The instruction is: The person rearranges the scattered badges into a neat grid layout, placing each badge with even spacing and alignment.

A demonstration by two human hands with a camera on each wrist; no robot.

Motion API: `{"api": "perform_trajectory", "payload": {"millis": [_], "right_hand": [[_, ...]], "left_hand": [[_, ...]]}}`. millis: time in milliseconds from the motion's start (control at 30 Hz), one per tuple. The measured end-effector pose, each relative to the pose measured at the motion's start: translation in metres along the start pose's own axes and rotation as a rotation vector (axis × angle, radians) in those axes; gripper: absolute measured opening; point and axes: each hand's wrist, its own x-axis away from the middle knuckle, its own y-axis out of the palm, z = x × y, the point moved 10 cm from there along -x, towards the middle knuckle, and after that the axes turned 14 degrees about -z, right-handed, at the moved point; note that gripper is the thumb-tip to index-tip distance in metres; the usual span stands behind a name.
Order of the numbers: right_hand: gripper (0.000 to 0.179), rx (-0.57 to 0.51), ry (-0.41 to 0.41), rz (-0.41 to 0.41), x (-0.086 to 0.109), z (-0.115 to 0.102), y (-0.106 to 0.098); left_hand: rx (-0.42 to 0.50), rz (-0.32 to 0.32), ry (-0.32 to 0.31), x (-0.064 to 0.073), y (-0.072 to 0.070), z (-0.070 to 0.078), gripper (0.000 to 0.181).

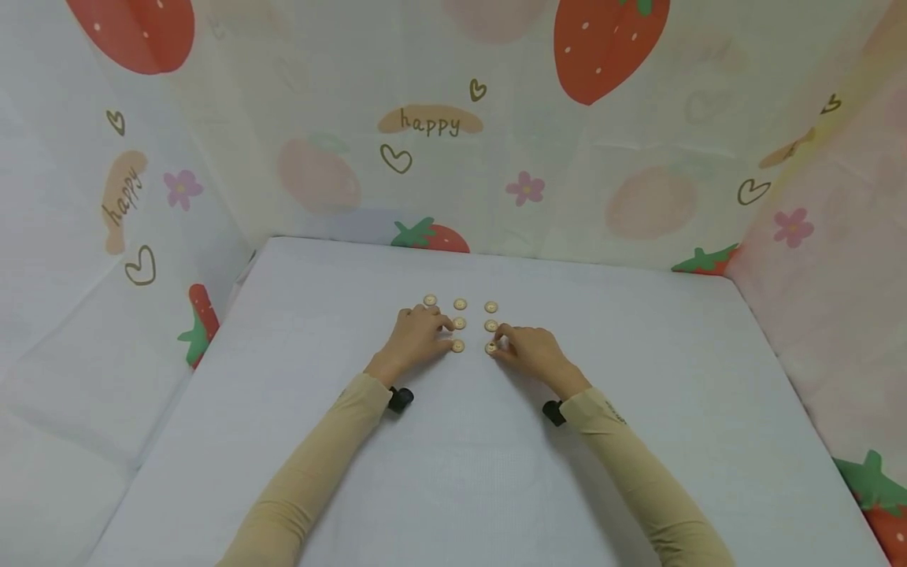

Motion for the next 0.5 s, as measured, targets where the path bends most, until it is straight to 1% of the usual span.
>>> {"api": "perform_trajectory", "payload": {"millis": [200,367,500], "right_hand": [[0.027,-0.011,0.017,0.004,0.004,0.012,-0.004],[0.028,-0.024,0.057,-0.007,0.007,0.027,-0.006],[0.027,-0.024,0.068,0.022,0.013,0.043,-0.011]], "left_hand": [[0.011,0.048,0.004,0.002,-0.007,-0.010,0.025],[0.065,0.078,-0.012,0.005,-0.010,-0.021,0.022],[0.071,0.096,-0.023,0.006,-0.012,-0.028,0.021]]}}
